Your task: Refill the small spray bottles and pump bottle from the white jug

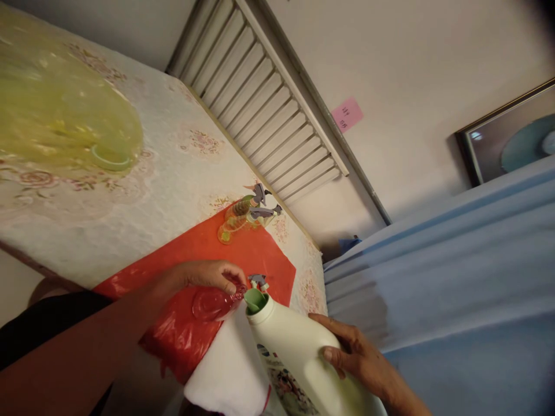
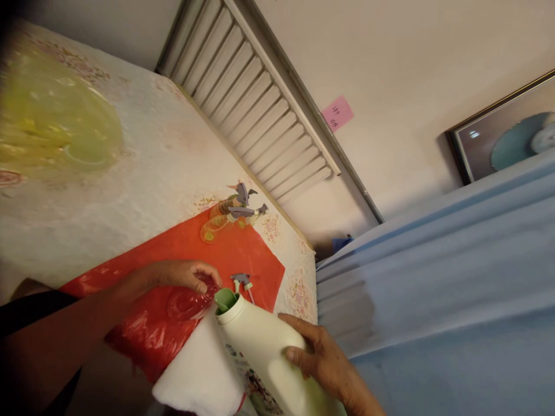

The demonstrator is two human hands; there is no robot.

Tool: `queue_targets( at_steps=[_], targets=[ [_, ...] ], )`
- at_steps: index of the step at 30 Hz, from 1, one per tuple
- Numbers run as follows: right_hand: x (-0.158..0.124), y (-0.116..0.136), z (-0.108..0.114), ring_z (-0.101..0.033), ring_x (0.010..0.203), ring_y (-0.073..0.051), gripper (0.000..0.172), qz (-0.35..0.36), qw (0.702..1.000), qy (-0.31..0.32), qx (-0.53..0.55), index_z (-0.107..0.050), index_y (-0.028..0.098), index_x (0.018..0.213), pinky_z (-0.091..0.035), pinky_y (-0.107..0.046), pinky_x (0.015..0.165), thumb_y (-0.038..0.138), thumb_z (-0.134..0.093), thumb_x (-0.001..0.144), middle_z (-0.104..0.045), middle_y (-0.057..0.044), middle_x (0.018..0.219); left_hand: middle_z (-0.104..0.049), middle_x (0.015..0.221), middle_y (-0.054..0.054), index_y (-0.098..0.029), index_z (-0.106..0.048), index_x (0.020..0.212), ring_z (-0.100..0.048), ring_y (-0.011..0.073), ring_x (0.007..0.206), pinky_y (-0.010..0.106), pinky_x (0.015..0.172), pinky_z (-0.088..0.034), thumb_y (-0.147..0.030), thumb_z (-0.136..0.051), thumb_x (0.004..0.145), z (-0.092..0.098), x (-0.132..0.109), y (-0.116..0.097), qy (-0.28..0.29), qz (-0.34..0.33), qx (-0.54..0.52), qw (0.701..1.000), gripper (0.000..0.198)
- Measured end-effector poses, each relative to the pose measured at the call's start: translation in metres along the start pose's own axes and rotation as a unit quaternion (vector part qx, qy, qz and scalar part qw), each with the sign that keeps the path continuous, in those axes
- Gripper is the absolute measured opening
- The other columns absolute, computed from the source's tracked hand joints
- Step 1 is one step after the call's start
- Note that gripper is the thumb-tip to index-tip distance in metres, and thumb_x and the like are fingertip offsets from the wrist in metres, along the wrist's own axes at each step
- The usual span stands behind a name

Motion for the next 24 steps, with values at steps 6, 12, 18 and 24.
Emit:
queue_targets(
  at_steps=[6, 12, 18, 24],
  targets=[
    [-0.0006, 0.0008, 0.0004, -0.047, 0.060, -0.010, 0.060, -0.004, 1.000, 0.001, -0.010, -0.056, 0.024, 0.133, -0.040, -0.020, 0.047, 0.051, -0.067, 0.081, -0.063, -0.004, 0.092, -0.071, 0.097, 0.000, -0.024, -0.070, 0.099, -0.064, 0.0189, 0.091, 0.029, 0.084, -0.048, -0.040, -0.079, 0.069, 0.0003, 0.0002, -0.0005, -0.001, 0.002, 0.002, 1.000, 0.035],
    [0.0006, -0.0003, 0.0009, -0.046, 0.060, -0.010, 0.062, -0.008, 1.000, 0.004, -0.017, -0.055, 0.023, 0.134, -0.039, -0.020, 0.047, 0.052, -0.067, 0.081, -0.063, -0.004, 0.092, -0.072, 0.096, -0.001, -0.023, -0.069, 0.100, -0.064, 0.0186, 0.091, 0.028, 0.084, -0.048, -0.039, -0.078, 0.071, -0.0005, -0.0004, -0.0030, 0.001, 0.002, 0.009, 1.000, 0.034],
    [0.0001, 0.0014, 0.0002, -0.046, 0.061, -0.010, 0.061, -0.004, 1.000, 0.016, 0.003, -0.055, 0.024, 0.135, -0.038, -0.019, 0.047, 0.050, -0.067, 0.081, -0.061, -0.003, 0.089, -0.072, 0.098, 0.000, -0.023, -0.070, 0.101, -0.064, 0.0186, 0.091, 0.028, 0.084, -0.047, -0.040, -0.078, 0.070, 0.0005, 0.0002, 0.0010, -0.001, 0.000, -0.002, 1.000, 0.037],
    [0.0001, 0.0063, -0.0002, -0.045, 0.060, -0.009, 0.058, 0.005, 1.000, 0.016, -0.009, -0.055, 0.025, 0.134, -0.037, -0.018, 0.047, 0.049, -0.066, 0.082, -0.062, -0.002, 0.088, -0.071, 0.097, 0.000, -0.023, -0.069, 0.100, -0.064, 0.0192, 0.091, 0.030, 0.085, -0.047, -0.040, -0.078, 0.070, -0.0010, -0.0009, -0.0023, 0.000, 0.006, -0.004, 1.000, 0.036]
  ],
)
Point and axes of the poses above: each hand's wrist, its own x-axis towards the middle knuckle, its own z-axis out of the back of the hand, y = z × x, the point moved 5 cm from there along x, towards the middle knuckle
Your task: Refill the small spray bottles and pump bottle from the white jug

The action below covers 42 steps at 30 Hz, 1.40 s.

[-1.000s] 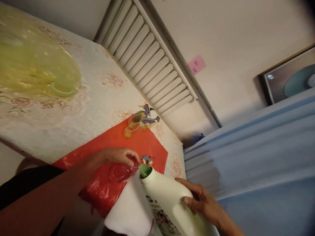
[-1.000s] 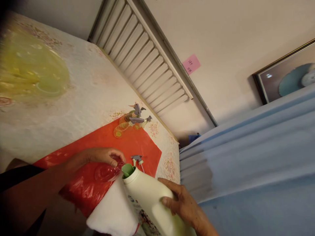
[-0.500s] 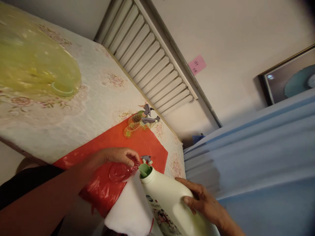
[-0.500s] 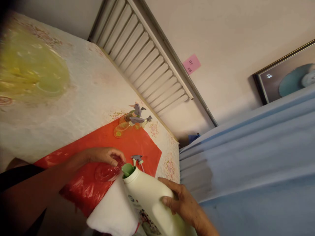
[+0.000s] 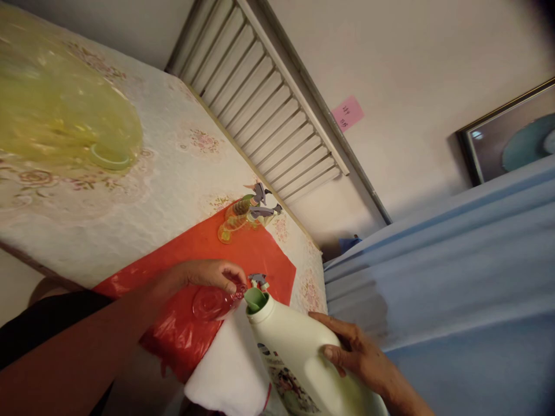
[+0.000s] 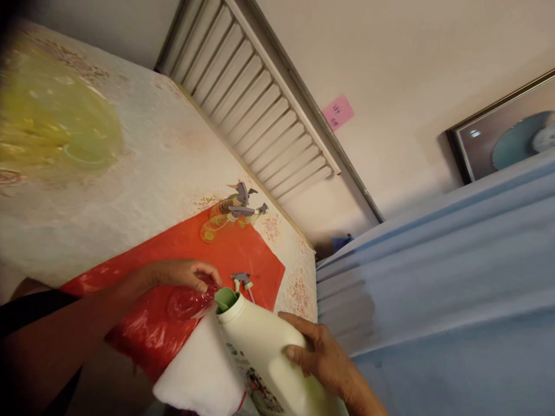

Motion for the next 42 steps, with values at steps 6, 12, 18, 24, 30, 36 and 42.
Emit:
queue_targets(
  at_steps=[6, 12, 18, 24, 30, 36, 42],
  targets=[
    [0.0007, 0.0021, 0.0011, -0.045, 0.061, -0.009, 0.057, -0.002, 1.000, 0.000, -0.001, -0.056, 0.024, 0.133, -0.036, -0.018, 0.047, 0.048, -0.067, 0.082, -0.062, -0.002, 0.088, -0.071, 0.097, 0.001, -0.022, -0.069, 0.101, -0.064, 0.0189, 0.091, 0.029, 0.085, -0.047, -0.039, -0.078, 0.070, 0.0008, 0.0007, 0.0025, 0.001, -0.001, 0.000, 1.000, 0.036],
    [0.0000, 0.0007, 0.0000, -0.046, 0.062, -0.009, 0.058, -0.003, 1.000, 0.004, 0.011, -0.056, 0.026, 0.134, -0.037, -0.018, 0.048, 0.048, -0.067, 0.082, -0.062, -0.002, 0.090, -0.071, 0.097, 0.001, -0.023, -0.069, 0.101, -0.064, 0.0198, 0.092, 0.029, 0.085, -0.048, -0.036, -0.077, 0.072, 0.0007, -0.0005, 0.0011, -0.002, -0.003, 0.001, 1.000, 0.033],
    [0.0005, -0.0014, 0.0013, -0.044, 0.060, -0.009, 0.059, -0.010, 1.000, 0.002, 0.001, -0.055, 0.024, 0.134, -0.035, -0.018, 0.047, 0.049, -0.067, 0.082, -0.062, -0.002, 0.089, -0.072, 0.098, 0.001, -0.023, -0.070, 0.101, -0.064, 0.0199, 0.092, 0.030, 0.085, -0.048, -0.036, -0.077, 0.072, 0.0008, 0.0004, 0.0030, 0.003, -0.006, -0.005, 1.000, 0.033],
    [0.0001, 0.0004, 0.0021, -0.044, 0.060, -0.009, 0.060, -0.017, 1.000, -0.004, -0.014, -0.055, 0.024, 0.135, -0.036, -0.019, 0.048, 0.050, -0.067, 0.082, -0.063, -0.003, 0.089, -0.071, 0.098, 0.000, -0.024, -0.070, 0.101, -0.064, 0.0194, 0.091, 0.030, 0.085, -0.048, -0.035, -0.076, 0.072, 0.0016, 0.0015, 0.0048, 0.004, -0.008, -0.002, 1.000, 0.031],
    [-0.0001, 0.0008, 0.0015, -0.043, 0.058, -0.009, 0.061, -0.019, 1.000, -0.005, -0.009, -0.055, 0.024, 0.135, -0.036, -0.019, 0.048, 0.050, -0.067, 0.081, -0.062, -0.002, 0.086, -0.071, 0.097, 0.000, -0.024, -0.070, 0.100, -0.063, 0.0185, 0.091, 0.029, 0.085, -0.047, -0.035, -0.076, 0.072, 0.0009, 0.0005, 0.0018, 0.002, -0.003, 0.008, 1.000, 0.031],
    [-0.0004, 0.0047, 0.0012, -0.043, 0.058, -0.009, 0.061, -0.017, 1.000, -0.002, -0.010, -0.055, 0.023, 0.134, -0.035, -0.020, 0.047, 0.051, -0.067, 0.081, -0.062, -0.003, 0.088, -0.071, 0.100, 0.000, -0.025, -0.070, 0.102, -0.063, 0.0180, 0.093, 0.027, 0.085, -0.046, -0.035, -0.076, 0.074, 0.0033, 0.0016, 0.0069, 0.011, -0.011, 0.006, 1.000, 0.031],
    [0.0003, 0.0043, 0.0020, -0.044, 0.057, -0.010, 0.062, -0.016, 1.000, 0.001, -0.022, -0.055, 0.024, 0.135, -0.036, -0.021, 0.048, 0.052, -0.066, 0.081, -0.063, -0.003, 0.085, -0.071, 0.098, -0.001, -0.026, -0.070, 0.101, -0.063, 0.0181, 0.091, 0.028, 0.084, -0.047, -0.036, -0.076, 0.072, 0.0030, 0.0018, 0.0064, 0.010, -0.012, 0.003, 1.000, 0.031]
  ],
)
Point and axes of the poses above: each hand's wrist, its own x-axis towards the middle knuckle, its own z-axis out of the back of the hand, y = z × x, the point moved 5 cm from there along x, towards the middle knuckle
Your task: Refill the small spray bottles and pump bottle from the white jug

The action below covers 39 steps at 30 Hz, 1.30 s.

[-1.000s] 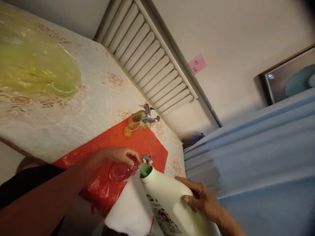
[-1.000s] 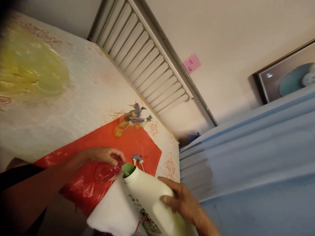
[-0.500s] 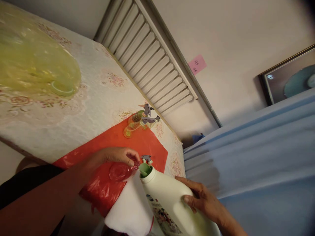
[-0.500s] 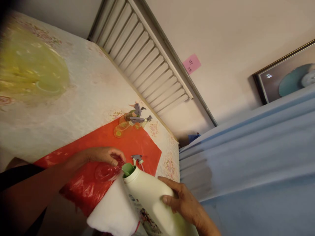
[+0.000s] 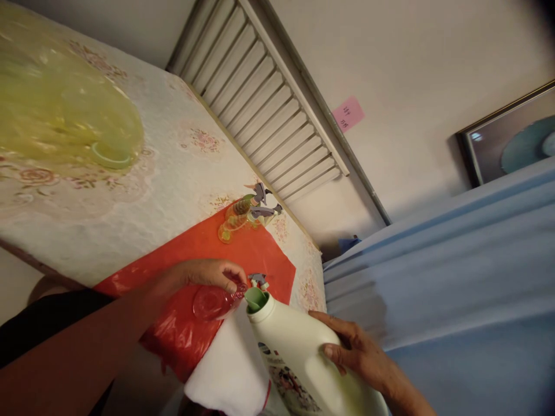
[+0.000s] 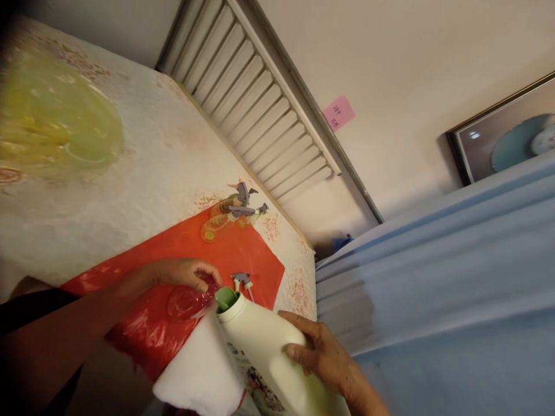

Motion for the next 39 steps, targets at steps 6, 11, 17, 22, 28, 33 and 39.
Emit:
queue_targets(
  at_steps=[6, 11, 17, 22, 28, 33, 39],
  targets=[
    [0.001, -0.001, 0.000, -0.044, 0.058, -0.010, 0.063, -0.005, 1.000, -0.003, 0.003, -0.055, 0.024, 0.135, -0.035, -0.020, 0.048, 0.053, -0.066, 0.080, -0.064, -0.003, 0.088, -0.071, 0.097, 0.000, -0.024, -0.070, 0.101, -0.064, 0.0193, 0.092, 0.029, 0.085, -0.047, -0.034, -0.076, 0.073, -0.001, -0.001, -0.003, -0.006, 0.007, 0.003, 1.000, 0.031],
    [0.000, 0.000, 0.000, -0.044, 0.058, -0.010, 0.064, -0.010, 1.000, 0.001, 0.010, -0.054, 0.024, 0.135, -0.035, -0.020, 0.048, 0.053, -0.067, 0.080, -0.063, -0.002, 0.083, -0.071, 0.099, -0.001, -0.024, -0.070, 0.102, -0.064, 0.0189, 0.093, 0.029, 0.086, -0.047, -0.033, -0.075, 0.073, -0.001, -0.001, -0.004, -0.002, 0.006, 0.004, 1.000, 0.030],
    [0.001, -0.001, 0.002, -0.043, 0.057, -0.009, 0.064, -0.002, 1.000, 0.003, 0.005, -0.054, 0.024, 0.135, -0.034, -0.020, 0.048, 0.053, -0.067, 0.080, -0.063, -0.002, 0.085, -0.071, 0.099, 0.001, -0.024, -0.069, 0.102, -0.064, 0.0187, 0.092, 0.028, 0.085, -0.047, -0.035, -0.075, 0.073, -0.001, -0.001, -0.003, -0.001, 0.002, 0.000, 1.000, 0.031],
    [0.001, -0.004, 0.002, -0.044, 0.058, -0.010, 0.064, -0.006, 1.000, 0.000, 0.004, -0.053, 0.024, 0.136, -0.035, -0.020, 0.048, 0.053, -0.067, 0.080, -0.063, -0.003, 0.086, -0.071, 0.099, 0.000, -0.024, -0.070, 0.100, -0.063, 0.0185, 0.093, 0.028, 0.086, -0.047, -0.034, -0.076, 0.072, -0.002, -0.001, -0.004, -0.006, 0.004, 0.005, 1.000, 0.031],
    [0.002, 0.000, 0.001, -0.045, 0.058, -0.010, 0.062, 0.000, 1.000, 0.003, 0.009, -0.055, 0.024, 0.135, -0.035, -0.020, 0.047, 0.051, -0.067, 0.080, -0.064, -0.003, 0.086, -0.071, 0.096, 0.000, -0.025, -0.070, 0.100, -0.063, 0.0182, 0.090, 0.028, 0.083, -0.048, -0.035, -0.076, 0.073, -0.002, -0.001, -0.005, -0.005, 0.002, -0.006, 1.000, 0.030],
    [0.001, 0.005, 0.001, -0.044, 0.058, -0.010, 0.062, -0.006, 1.000, 0.003, 0.004, -0.056, 0.023, 0.134, -0.035, -0.020, 0.047, 0.052, -0.067, 0.080, -0.064, -0.003, 0.087, -0.071, 0.099, 0.001, -0.023, -0.070, 0.102, -0.064, 0.0192, 0.092, 0.028, 0.085, -0.048, -0.036, -0.076, 0.073, -0.001, -0.001, -0.002, 0.000, 0.004, -0.004, 1.000, 0.032],
    [0.001, 0.008, 0.001, -0.045, 0.058, -0.010, 0.065, -0.010, 1.000, 0.004, 0.000, -0.055, 0.022, 0.135, -0.035, -0.020, 0.048, 0.054, -0.066, 0.079, -0.064, -0.003, 0.085, -0.071, 0.099, 0.000, -0.024, -0.069, 0.102, -0.064, 0.0194, 0.094, 0.029, 0.086, -0.047, -0.036, -0.076, 0.073, 0.000, 0.000, 0.002, -0.003, -0.002, 0.000, 1.000, 0.032]
  ],
)
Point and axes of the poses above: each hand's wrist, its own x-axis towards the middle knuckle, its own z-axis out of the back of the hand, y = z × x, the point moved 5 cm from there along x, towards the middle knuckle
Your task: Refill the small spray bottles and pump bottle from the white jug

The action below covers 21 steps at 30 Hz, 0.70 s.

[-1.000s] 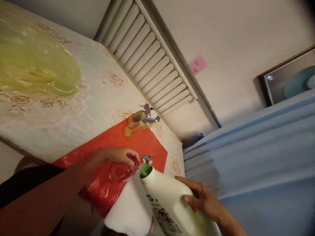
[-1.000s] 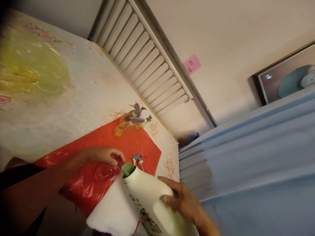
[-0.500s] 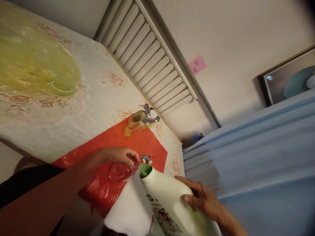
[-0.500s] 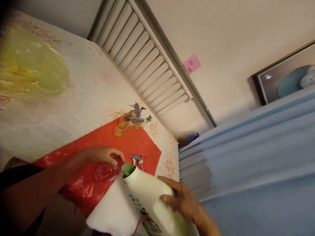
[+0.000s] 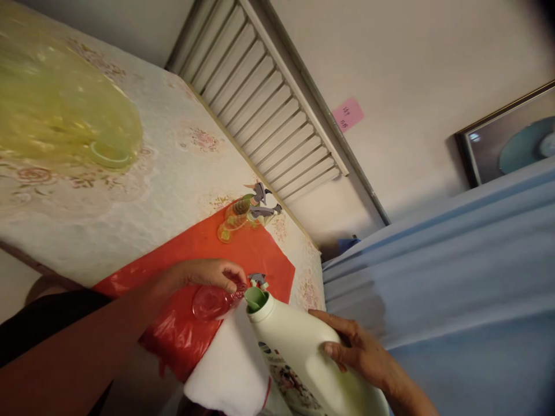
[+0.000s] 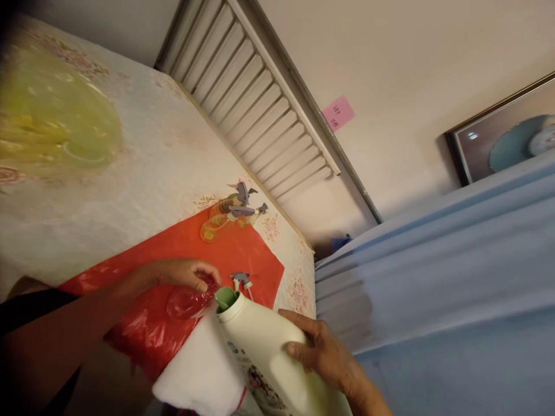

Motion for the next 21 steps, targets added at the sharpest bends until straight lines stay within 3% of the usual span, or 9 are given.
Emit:
queue_targets(
  at_steps=[21],
  targets=[
    [-0.0007, 0.0025, -0.0009, -0.044, 0.059, -0.010, 0.060, 0.009, 1.000, 0.002, 0.012, -0.056, 0.024, 0.134, -0.034, -0.020, 0.048, 0.050, -0.067, 0.081, -0.063, -0.003, 0.086, -0.070, 0.102, 0.000, -0.026, -0.069, 0.103, -0.062, 0.0194, 0.097, 0.029, 0.086, -0.047, -0.039, -0.075, 0.074, 0.0016, 0.0004, 0.0014, 0.001, -0.011, 0.026, 1.000, 0.033]
  ],
)
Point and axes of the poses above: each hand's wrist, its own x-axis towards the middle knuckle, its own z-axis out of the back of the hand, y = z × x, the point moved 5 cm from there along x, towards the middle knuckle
